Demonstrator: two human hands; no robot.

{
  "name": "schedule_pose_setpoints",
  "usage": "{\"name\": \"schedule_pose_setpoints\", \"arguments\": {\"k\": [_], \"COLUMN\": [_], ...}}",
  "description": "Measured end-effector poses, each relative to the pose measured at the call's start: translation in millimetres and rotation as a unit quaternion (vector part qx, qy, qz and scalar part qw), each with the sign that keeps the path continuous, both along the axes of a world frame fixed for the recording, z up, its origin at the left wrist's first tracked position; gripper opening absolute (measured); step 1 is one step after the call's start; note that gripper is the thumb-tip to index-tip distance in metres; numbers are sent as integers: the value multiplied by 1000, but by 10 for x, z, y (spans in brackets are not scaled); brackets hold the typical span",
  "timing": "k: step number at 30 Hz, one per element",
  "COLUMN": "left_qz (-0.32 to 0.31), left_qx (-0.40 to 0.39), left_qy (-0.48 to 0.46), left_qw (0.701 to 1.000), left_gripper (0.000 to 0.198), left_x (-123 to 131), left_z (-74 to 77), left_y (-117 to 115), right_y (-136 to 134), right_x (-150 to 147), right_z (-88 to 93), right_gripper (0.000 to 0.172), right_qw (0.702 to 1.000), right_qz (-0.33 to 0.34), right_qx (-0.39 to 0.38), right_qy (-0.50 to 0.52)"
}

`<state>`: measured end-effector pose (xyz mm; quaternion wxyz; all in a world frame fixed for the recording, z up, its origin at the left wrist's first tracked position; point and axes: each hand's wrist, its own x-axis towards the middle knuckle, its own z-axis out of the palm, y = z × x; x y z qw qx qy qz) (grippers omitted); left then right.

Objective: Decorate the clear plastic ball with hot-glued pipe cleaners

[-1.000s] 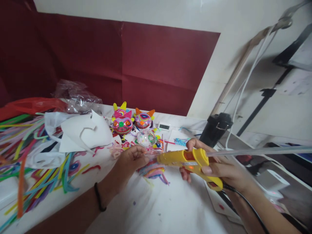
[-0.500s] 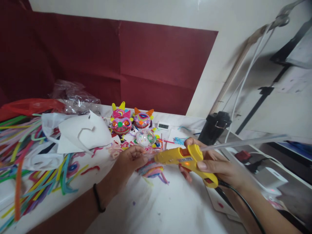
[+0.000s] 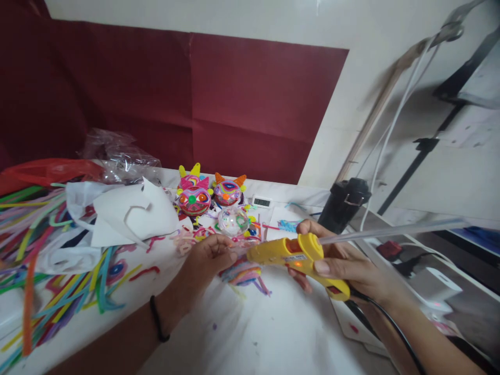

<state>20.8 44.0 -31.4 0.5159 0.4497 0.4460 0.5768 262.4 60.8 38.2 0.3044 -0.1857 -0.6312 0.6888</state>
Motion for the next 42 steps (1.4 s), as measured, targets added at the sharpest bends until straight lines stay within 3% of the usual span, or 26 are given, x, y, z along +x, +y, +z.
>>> {"name": "schedule_pose_setpoints", "arguments": {"k": [22, 42], "left_qz": [31, 17], "left_qx": [-6, -7], "left_qy": [6, 22], "left_qw": [999, 1000], "left_gripper": [24, 19], "left_x": [6, 5], "left_z": [-10, -81], "left_y": [12, 5], "right_y": [-15, 32], "right_x": [29, 54], "right_z": [-9, -10], "right_gripper": [44, 44], "right_qw": [999, 999], "right_qz": [-24, 33], "right_qx": [22, -10], "right_qy": [-6, -1]}}
